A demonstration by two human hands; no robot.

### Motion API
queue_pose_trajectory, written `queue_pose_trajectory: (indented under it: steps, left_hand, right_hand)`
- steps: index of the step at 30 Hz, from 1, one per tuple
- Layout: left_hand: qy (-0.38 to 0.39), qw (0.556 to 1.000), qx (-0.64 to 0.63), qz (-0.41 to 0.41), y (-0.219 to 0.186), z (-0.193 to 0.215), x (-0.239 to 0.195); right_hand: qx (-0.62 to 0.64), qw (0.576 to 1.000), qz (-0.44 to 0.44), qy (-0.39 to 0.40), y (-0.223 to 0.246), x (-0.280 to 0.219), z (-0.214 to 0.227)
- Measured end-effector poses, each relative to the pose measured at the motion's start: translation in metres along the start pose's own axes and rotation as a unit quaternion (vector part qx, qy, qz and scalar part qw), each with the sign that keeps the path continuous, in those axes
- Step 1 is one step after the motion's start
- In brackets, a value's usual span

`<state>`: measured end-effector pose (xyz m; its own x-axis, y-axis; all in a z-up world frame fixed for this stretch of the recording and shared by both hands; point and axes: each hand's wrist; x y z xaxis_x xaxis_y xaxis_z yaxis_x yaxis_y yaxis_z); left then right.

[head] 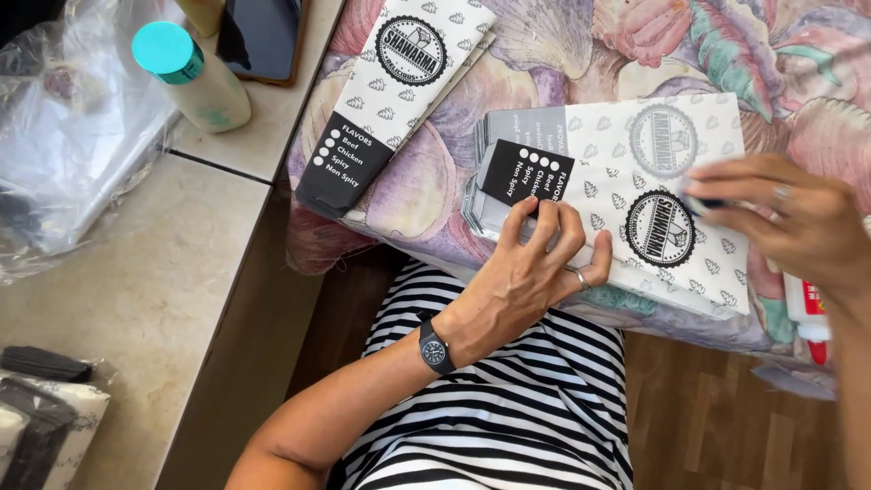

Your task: Folding and creasing printed paper sheets to assemble bags.

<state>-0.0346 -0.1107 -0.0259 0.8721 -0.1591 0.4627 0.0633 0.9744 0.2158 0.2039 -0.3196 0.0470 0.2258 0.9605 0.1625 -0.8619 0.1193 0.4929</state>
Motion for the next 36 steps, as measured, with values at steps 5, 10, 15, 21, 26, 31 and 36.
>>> queue_pose_trajectory:
  steps: [5, 10, 15, 21, 26, 31, 36]
  left_hand:
    - [-0.012, 1.0, 0.009, -0.005, 0.003, 0.007, 0.001]
    - [0.001, 1.0, 0.0, -0.008, 0.003, 0.006, 0.002]
    - [0.012, 1.0, 0.001, -0.011, 0.002, 0.003, 0.001]
    - [0.005, 1.0, -0.03, 0.0, -0.001, 0.006, 0.002]
    - [0.037, 0.998, -0.034, -0.028, 0.005, 0.005, 0.013]
    - [0.074, 0.988, -0.014, -0.136, 0.026, 0.0, 0.034]
    - [0.064, 0.967, -0.117, -0.219, 0.044, 0.005, 0.05]
  right_hand:
    - [0.002, 0.978, 0.201, 0.051, 0.04, 0.13, -0.067]
    - [-0.007, 0.967, 0.252, 0.044, 0.049, 0.137, -0.076]
    - [-0.05, 0.996, 0.059, -0.043, 0.008, 0.008, -0.013]
    - [-0.086, 0.986, -0.087, -0.114, -0.032, -0.084, 0.003]
    - [-0.126, 0.961, -0.21, -0.131, -0.048, -0.1, -0.041]
    - [-0.147, 0.95, -0.196, -0.194, -0.032, -0.095, -0.07]
    - [-0.191, 0.944, -0.107, -0.246, -0.028, -0.092, -0.078]
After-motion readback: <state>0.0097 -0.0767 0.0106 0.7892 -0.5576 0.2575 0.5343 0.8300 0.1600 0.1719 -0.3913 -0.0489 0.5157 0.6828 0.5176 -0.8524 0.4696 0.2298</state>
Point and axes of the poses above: each hand's wrist, its own x-axis towards the middle knuckle, its own z-axis out of the back of the hand, y = z × x, and after that the axes turned 1 degree about -z, right-handed
